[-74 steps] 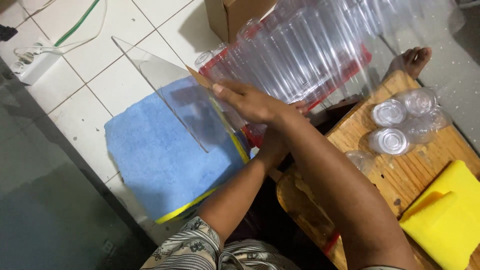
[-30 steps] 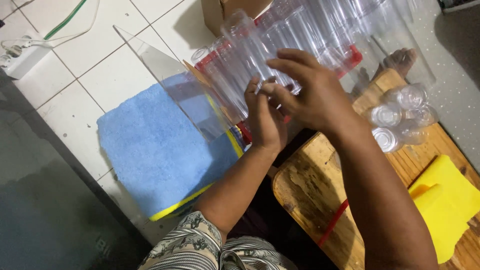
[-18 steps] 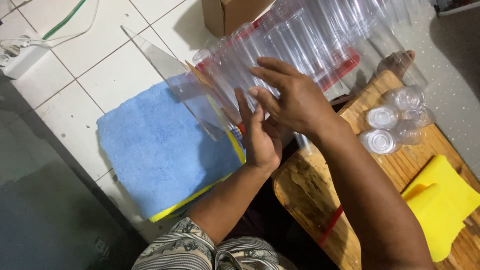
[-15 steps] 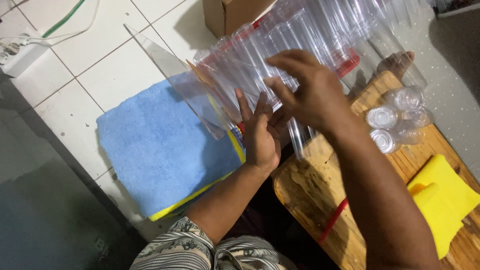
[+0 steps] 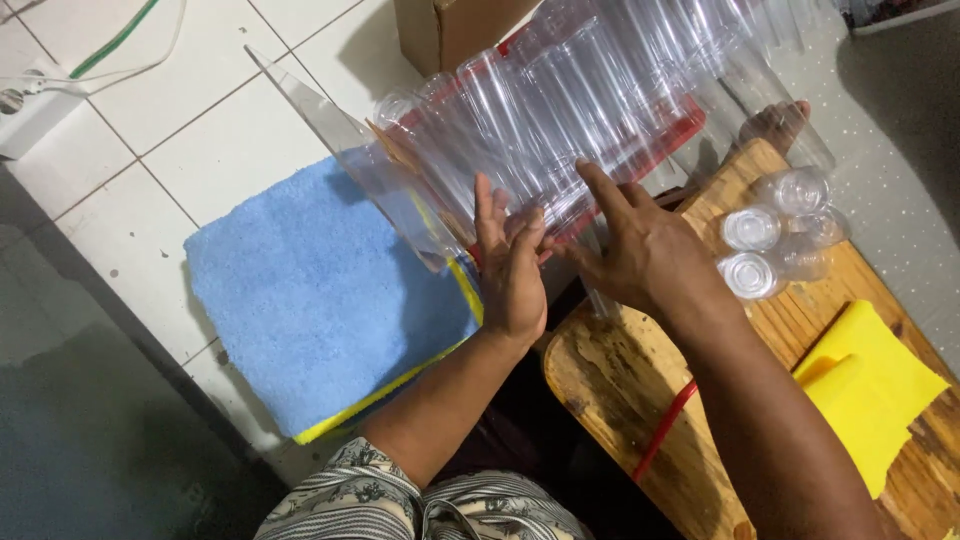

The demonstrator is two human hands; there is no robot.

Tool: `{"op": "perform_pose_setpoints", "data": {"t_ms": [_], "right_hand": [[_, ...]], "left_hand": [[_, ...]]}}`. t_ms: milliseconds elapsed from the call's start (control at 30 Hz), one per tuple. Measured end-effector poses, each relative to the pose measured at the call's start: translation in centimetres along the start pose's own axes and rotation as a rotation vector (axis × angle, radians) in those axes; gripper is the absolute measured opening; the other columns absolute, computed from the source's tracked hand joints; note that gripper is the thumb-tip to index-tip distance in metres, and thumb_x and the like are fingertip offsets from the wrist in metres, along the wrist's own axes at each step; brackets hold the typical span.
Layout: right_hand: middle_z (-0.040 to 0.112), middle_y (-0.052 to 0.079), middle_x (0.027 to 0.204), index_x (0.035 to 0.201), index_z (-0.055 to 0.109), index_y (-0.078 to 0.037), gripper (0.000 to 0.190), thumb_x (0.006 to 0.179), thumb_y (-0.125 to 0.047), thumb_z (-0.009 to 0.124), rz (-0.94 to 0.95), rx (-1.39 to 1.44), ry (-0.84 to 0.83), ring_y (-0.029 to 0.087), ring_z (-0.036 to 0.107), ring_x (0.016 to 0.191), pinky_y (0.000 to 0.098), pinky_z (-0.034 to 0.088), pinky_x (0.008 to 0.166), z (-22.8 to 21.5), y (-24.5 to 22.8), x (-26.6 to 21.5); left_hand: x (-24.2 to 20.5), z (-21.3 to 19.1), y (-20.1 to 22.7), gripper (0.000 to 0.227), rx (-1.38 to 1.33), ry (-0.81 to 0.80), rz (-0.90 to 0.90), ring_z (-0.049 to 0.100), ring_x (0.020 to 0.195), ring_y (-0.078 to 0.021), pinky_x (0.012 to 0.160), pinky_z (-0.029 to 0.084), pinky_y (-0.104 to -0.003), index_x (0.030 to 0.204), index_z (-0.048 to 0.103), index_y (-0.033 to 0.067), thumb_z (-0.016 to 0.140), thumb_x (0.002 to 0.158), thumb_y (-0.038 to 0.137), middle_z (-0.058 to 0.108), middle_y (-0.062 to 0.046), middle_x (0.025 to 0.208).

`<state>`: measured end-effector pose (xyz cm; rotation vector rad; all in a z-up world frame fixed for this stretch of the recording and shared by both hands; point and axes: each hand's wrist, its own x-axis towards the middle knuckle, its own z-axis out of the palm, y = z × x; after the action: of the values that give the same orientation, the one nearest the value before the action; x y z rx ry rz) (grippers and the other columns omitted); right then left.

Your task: The person brushes a yellow cloth on a wooden table using a small brush, then folds the cloth into a compact rectangle. The person rolls the folded cloth tightly and inserts it into a clear plastic tube.

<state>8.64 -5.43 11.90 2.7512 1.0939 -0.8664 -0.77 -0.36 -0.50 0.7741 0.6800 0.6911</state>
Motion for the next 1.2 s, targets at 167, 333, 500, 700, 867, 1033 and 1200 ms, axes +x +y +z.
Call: {"op": "perform_pose_setpoints", "data": {"t_ms": [167, 333, 500, 700, 867, 1033, 1200], "right_hand": [[0.046, 0.016, 0.149, 0.166, 0.016, -0.031, 0.087, 0.094, -0.040, 0.064, 0.087, 0.094, -0.023, 0.036, 0.064, 0.113, 0.0561, 0.057, 0.089, -1.8, -1.3, -1.3], [0.029, 0.019, 0.165, 0.163, 0.019, -0.026, 0.084, 0.094, -0.042, 0.062, 0.001, 0.151, 0.098, 0.040, 0.061, 0.119, 0.0669, 0.042, 0.105, -1.6, -0.4, -0.8], [0.054, 0.018, 0.146, 0.158, 0.033, -0.020, 0.076, 0.094, -0.042, 0.066, -0.150, 0.340, 0.248, 0.031, 0.069, 0.099, 0.0521, 0.057, 0.083, -1.0, -1.7, 2.1], [0.067, 0.019, 0.114, 0.149, 0.055, -0.013, 0.069, 0.087, -0.031, 0.079, -0.415, 0.533, 0.517, 0.031, 0.073, 0.085, 0.0458, 0.056, 0.069, 3.1, -0.4, 6.1], [0.068, 0.018, 0.116, 0.147, 0.056, -0.014, 0.068, 0.086, -0.032, 0.080, -0.367, 0.589, 0.486, 0.032, 0.074, 0.086, 0.0444, 0.057, 0.069, 3.0, -1.1, 6.5], [0.068, 0.020, 0.117, 0.148, 0.057, -0.014, 0.068, 0.086, -0.030, 0.081, -0.355, 0.608, 0.485, 0.033, 0.074, 0.087, 0.0450, 0.057, 0.067, 2.9, -1.5, 6.3], [0.067, 0.024, 0.119, 0.147, 0.056, -0.010, 0.067, 0.087, -0.026, 0.079, -0.312, 0.660, 0.445, 0.035, 0.073, 0.087, 0.0464, 0.057, 0.070, 3.1, -1.9, 5.3]], "left_hand": [[-1.4, -0.5, 0.5, 0.079, -0.089, -0.052, 0.017, 0.033, 0.150, -0.0333, 0.109, 0.038, -0.046, 0.163, 0.011, 0.0303, 0.054, 0.097, 0.027, 0.001, -0.018, 0.173], [-2.5, -0.6, 1.0, 0.077, -0.096, -0.078, 0.039, 0.023, 0.155, -0.0406, 0.121, 0.027, -0.051, 0.163, 0.010, 0.0263, 0.051, 0.098, 0.024, -0.004, -0.009, 0.175], [-3.4, -0.8, 2.0, 0.078, 0.016, -0.134, 0.130, -0.002, 0.161, -0.0314, 0.125, 0.024, -0.054, 0.163, 0.012, 0.0170, 0.054, 0.098, 0.030, -0.005, -0.014, 0.175], [-3.6, -1.5, 0.8, 0.072, 0.133, -0.152, 0.192, -0.022, 0.154, -0.0462, 0.123, -0.004, -0.063, 0.165, 0.027, 0.0278, 0.063, 0.103, 0.024, -0.024, -0.025, 0.168], [-3.6, -1.7, 0.1, 0.074, 0.094, -0.177, 0.182, -0.003, 0.157, -0.0421, 0.125, 0.012, -0.058, 0.165, 0.026, 0.0160, 0.062, 0.100, 0.018, 0.000, -0.025, 0.168], [-4.6, -1.7, 1.4, 0.079, -0.050, -0.181, 0.125, -0.010, 0.153, -0.0489, 0.124, 0.016, -0.060, 0.165, 0.021, 0.0128, 0.063, 0.098, 0.017, -0.016, -0.030, 0.165], [-4.9, -3.0, -0.7, 0.082, -0.181, -0.162, -0.067, 0.016, 0.153, -0.0400, 0.121, 0.020, -0.051, 0.167, 0.009, 0.0116, 0.052, 0.098, 0.009, 0.005, -0.025, 0.167]]}}
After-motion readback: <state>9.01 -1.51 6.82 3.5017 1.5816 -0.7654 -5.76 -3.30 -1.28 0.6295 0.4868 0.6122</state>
